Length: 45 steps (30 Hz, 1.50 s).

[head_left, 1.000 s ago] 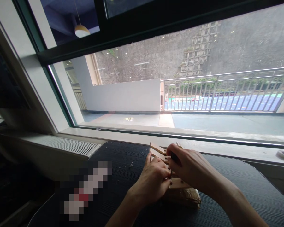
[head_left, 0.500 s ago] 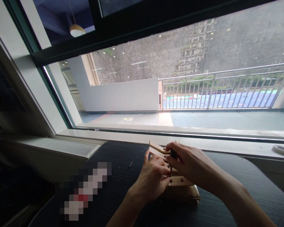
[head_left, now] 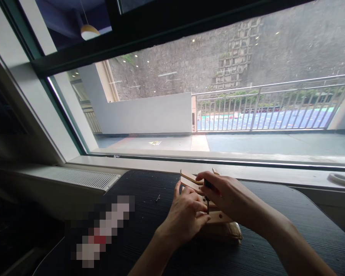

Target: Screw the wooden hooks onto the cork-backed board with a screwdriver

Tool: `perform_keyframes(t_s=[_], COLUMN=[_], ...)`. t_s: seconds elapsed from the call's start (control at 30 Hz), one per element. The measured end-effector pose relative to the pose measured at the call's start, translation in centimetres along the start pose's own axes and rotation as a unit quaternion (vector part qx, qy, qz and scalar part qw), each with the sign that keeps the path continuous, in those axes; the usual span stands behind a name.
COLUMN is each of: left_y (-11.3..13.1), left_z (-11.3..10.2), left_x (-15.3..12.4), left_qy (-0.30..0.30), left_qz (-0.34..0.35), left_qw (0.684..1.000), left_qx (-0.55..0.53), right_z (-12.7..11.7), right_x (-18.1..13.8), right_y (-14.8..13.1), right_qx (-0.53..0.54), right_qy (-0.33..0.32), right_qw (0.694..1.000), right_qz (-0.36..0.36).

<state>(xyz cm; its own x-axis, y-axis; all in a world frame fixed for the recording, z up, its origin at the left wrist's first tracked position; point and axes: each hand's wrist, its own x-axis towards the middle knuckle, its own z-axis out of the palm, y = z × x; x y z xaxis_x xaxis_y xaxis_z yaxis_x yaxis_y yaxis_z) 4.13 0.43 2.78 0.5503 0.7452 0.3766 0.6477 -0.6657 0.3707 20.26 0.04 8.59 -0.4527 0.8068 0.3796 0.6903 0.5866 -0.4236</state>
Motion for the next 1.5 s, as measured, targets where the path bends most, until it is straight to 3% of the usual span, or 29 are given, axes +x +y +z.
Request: perform_keyframes(t_s=[0.4, 0.7, 0.9, 1.3, 1.5], left_y=[0.1, 0.1, 0.2, 0.3, 0.2], left_z=[-0.2, 0.0, -0.2, -0.4, -0.3], left_x=[-0.1, -0.1, -0.1, -0.2, -0.2], left_qy=[-0.004, -0.005, -0.014, -0.022, -0.017], left_qz=[0.001, 0.0, -0.004, -0.005, -0.01], left_qw=[1.0, 1.0, 1.0, 0.999, 1.0], left_qx=[0.01, 0.018, 0.019, 0.028, -0.001], right_z=[-0.8, -0.8, -0.8, -0.4, -0.3], right_x=[-0.4, 0.2, -0.1, 0.6, 0.3], right_y=[-0.3, -0.2, -0.5, 0.0, -0.7], right_qx=[0.036, -0.036, 0.012, 0.006, 0.009], right_qy=[-0.015, 0.009, 0.006, 0.026, 0.006], right_qw=[0.999, 0.998, 1.0, 0.999, 1.0], right_qz=[0.014, 0.045, 0.005, 0.026, 0.027])
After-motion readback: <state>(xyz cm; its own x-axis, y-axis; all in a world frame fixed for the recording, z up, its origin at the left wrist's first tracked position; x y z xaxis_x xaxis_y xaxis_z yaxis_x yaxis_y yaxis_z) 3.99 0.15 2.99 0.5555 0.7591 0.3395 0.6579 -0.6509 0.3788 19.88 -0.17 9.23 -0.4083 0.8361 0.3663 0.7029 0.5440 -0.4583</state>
